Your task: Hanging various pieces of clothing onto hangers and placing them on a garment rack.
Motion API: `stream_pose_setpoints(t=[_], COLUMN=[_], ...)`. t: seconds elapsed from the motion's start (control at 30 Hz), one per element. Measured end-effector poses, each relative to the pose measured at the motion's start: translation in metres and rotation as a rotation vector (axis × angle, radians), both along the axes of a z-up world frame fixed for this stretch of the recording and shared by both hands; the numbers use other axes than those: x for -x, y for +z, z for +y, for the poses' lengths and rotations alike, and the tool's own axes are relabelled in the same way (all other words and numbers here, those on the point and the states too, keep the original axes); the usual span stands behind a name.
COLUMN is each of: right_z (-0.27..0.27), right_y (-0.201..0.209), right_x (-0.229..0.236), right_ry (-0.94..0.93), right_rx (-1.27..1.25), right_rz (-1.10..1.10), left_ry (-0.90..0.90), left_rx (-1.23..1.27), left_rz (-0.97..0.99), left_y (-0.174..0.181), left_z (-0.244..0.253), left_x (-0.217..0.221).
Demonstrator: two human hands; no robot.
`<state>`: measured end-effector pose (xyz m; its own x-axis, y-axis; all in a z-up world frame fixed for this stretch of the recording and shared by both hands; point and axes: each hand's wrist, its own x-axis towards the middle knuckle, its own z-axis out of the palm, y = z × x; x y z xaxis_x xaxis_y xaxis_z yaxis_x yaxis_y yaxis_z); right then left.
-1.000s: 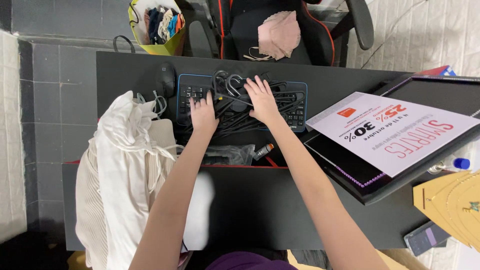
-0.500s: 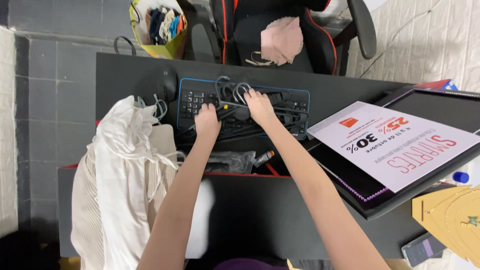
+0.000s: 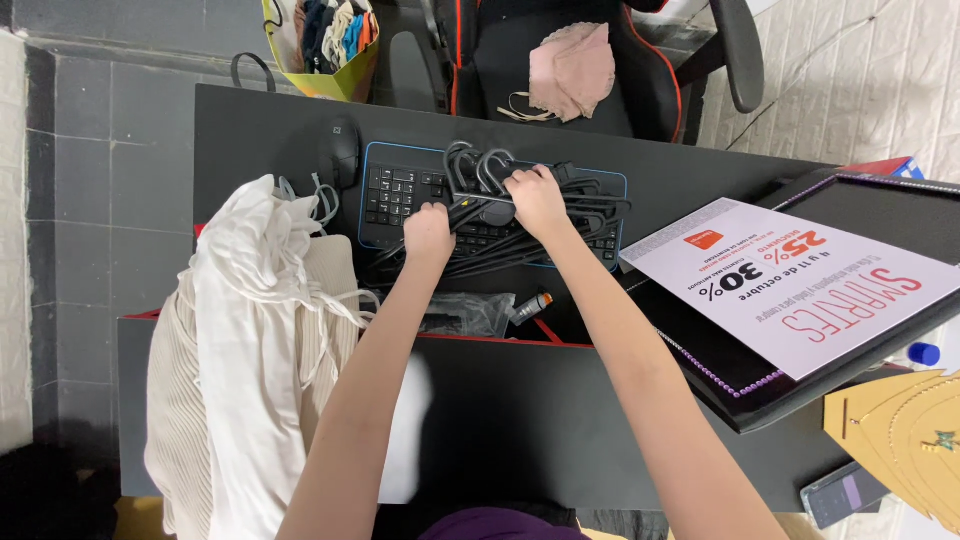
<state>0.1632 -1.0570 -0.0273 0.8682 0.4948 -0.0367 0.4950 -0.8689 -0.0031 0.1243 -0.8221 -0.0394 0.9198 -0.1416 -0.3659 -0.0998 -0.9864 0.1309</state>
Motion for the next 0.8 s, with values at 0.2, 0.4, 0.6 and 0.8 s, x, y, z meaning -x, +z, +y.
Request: stream_pose_setpoints(t=[0.2,0.4,0.6,0.8], right_z=[-0.019,-0.026,0.003,0.045], right_y=[-0.013,0.140,0.282,0.343], right_x=[-0.009,-0.014,0.013,0.085], right_ry=[-0.086,-0.093,-0.203,-0.205], right_rx=[0.064,0.038,-0.166,-0.321], right_rz=[0.074,-0.305,-0.549,-0.580], left_ry=[0.063,0.011,-0.162,-0.409], left_rx=[0.135,0.139,0.200,0.224], left_rz=[-0.031,-0.312,-0.906,-0.992], left_y=[0.036,0.129,0.290,0.391], left_z=[-0.009,-0.026,-0.005,0.056], left_x=[-0.003,-0.025,-0.029,0.025])
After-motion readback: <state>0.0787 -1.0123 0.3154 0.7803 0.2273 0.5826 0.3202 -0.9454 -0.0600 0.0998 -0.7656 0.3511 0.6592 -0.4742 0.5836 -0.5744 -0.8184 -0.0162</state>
